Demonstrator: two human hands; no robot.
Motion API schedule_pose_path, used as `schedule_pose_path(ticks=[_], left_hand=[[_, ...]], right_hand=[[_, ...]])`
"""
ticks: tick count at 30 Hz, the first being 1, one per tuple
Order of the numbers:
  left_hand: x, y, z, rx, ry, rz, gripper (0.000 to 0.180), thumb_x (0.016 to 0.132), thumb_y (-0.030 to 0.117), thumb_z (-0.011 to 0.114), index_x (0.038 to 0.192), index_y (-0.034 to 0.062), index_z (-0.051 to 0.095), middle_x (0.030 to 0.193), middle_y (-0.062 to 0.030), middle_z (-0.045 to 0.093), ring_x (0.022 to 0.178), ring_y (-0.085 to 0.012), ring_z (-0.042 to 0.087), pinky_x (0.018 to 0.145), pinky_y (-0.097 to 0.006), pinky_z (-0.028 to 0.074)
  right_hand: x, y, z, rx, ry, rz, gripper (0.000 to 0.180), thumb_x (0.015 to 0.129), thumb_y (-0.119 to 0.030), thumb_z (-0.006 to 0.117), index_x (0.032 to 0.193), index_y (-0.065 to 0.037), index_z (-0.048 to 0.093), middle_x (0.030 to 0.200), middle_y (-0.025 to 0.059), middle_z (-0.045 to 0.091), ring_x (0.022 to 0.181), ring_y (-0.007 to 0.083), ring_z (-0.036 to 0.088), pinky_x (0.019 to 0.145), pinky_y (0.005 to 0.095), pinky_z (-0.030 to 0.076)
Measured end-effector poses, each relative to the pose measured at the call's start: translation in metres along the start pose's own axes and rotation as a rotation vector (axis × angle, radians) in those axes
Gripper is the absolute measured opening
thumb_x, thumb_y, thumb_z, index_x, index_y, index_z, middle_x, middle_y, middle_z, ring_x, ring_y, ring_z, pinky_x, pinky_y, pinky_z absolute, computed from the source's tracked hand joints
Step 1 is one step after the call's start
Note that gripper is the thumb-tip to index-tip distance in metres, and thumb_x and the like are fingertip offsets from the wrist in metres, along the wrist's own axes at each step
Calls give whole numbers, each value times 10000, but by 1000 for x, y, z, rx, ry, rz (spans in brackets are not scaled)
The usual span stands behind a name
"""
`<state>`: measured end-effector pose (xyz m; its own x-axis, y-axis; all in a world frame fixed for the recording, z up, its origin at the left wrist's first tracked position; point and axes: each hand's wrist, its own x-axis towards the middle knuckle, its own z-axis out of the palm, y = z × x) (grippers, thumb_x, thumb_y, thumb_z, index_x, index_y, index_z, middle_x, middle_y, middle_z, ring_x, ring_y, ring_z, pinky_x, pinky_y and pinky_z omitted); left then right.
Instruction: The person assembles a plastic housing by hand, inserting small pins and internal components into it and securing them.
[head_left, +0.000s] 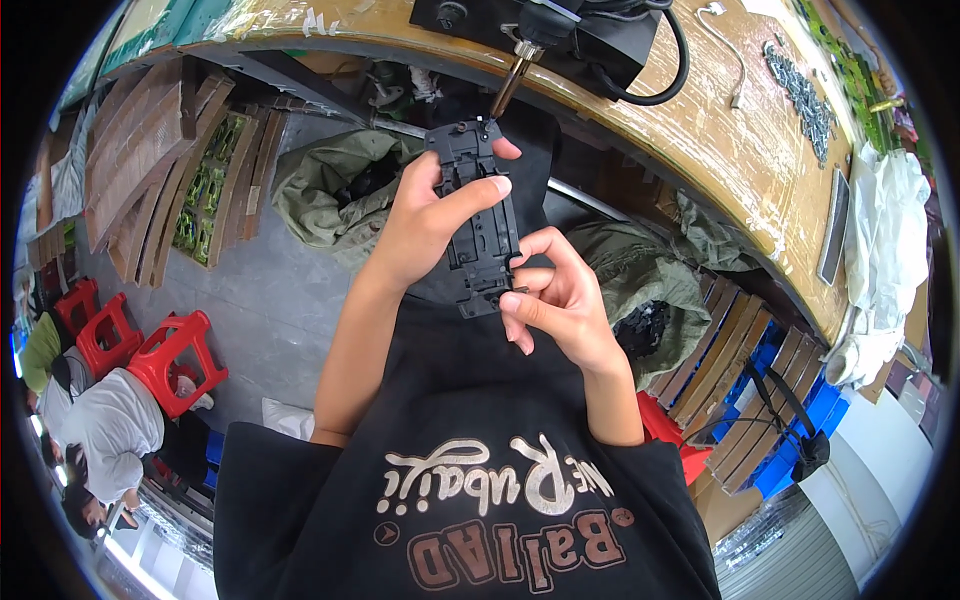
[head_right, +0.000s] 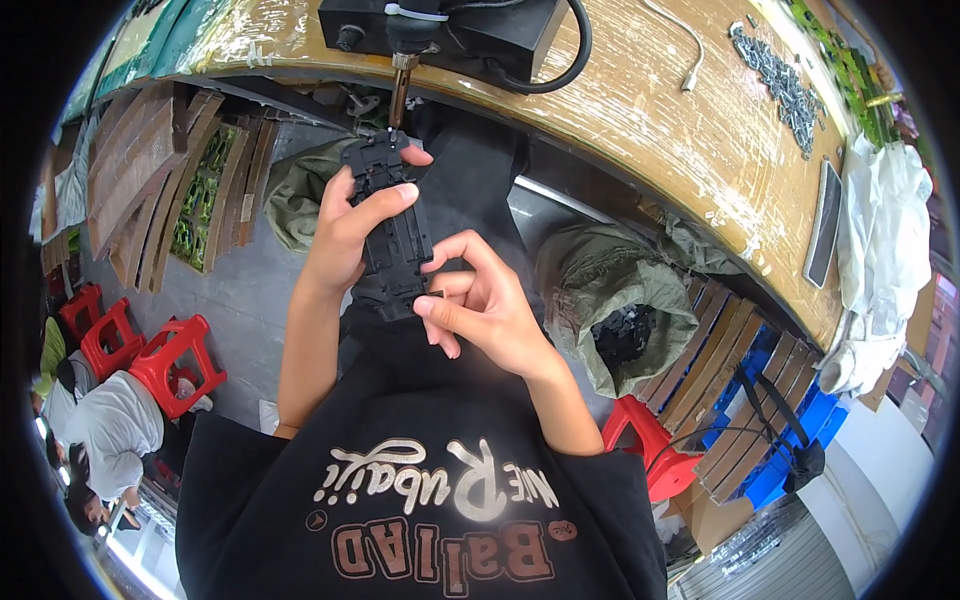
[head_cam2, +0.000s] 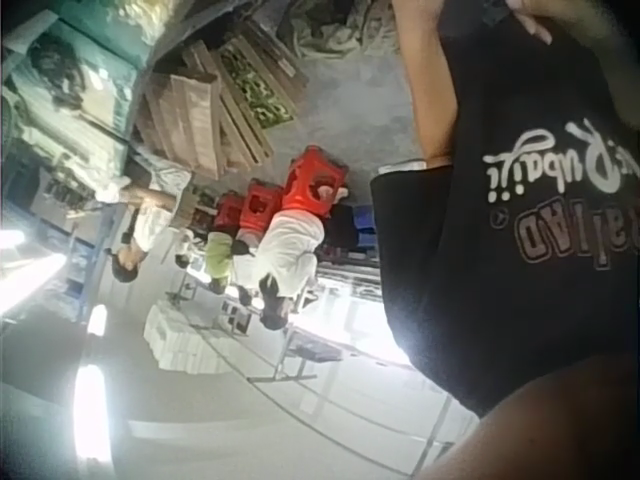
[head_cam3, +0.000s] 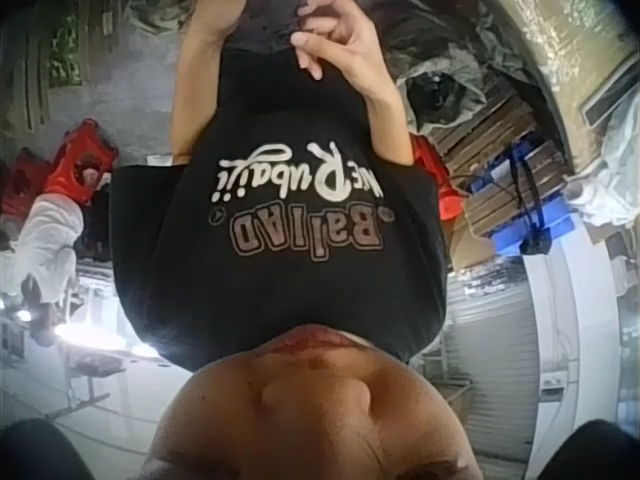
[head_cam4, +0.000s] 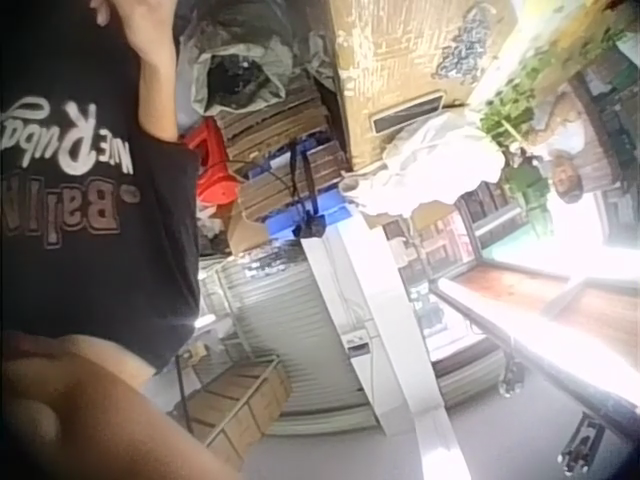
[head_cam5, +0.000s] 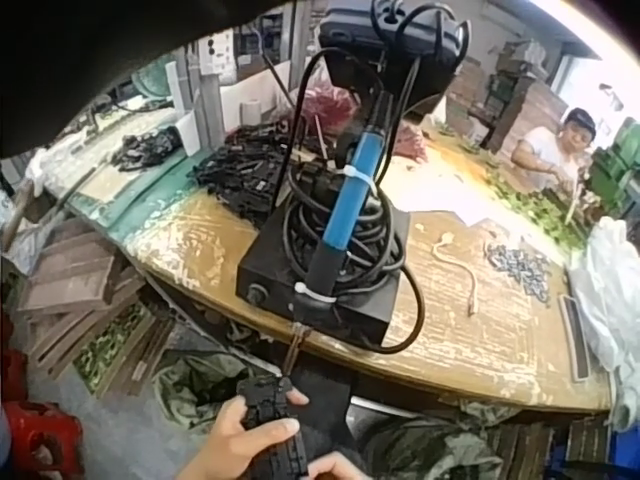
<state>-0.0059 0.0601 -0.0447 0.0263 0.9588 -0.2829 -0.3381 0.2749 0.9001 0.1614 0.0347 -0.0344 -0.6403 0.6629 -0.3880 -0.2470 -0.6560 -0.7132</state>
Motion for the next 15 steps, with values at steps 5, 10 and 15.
schedule_pose_path(ticks=[5, 10, 15], left_hand=[[1, 5, 0, -8, 6, -3, 228, 746, 90, 588, 962, 24, 556, 750, -1, 551, 655, -56, 512, 586, -206, 420], [3, 6, 0, -16, -14, -16, 223, 748, 84, 589, 961, 25, 560, 752, -1, 555, 658, -56, 516, 590, -205, 420], [2, 8, 0, -8, -14, -17, 219, 750, 81, 589, 958, 20, 560, 749, -1, 555, 658, -57, 517, 589, -205, 419]], right_hand=[[1, -1, 1, -2, -3, -19, 265, 803, -3, 558, 975, -34, 359, 598, 60, 526, 466, 85, 500, 392, 184, 368], [2, -3, 2, -2, 11, -28, 265, 800, 5, 557, 973, -33, 360, 598, 58, 527, 467, 83, 501, 388, 182, 366], [1, -5, 2, -3, 4, -28, 266, 798, 13, 555, 973, -32, 360, 596, 59, 526, 469, 85, 501, 388, 181, 365]])
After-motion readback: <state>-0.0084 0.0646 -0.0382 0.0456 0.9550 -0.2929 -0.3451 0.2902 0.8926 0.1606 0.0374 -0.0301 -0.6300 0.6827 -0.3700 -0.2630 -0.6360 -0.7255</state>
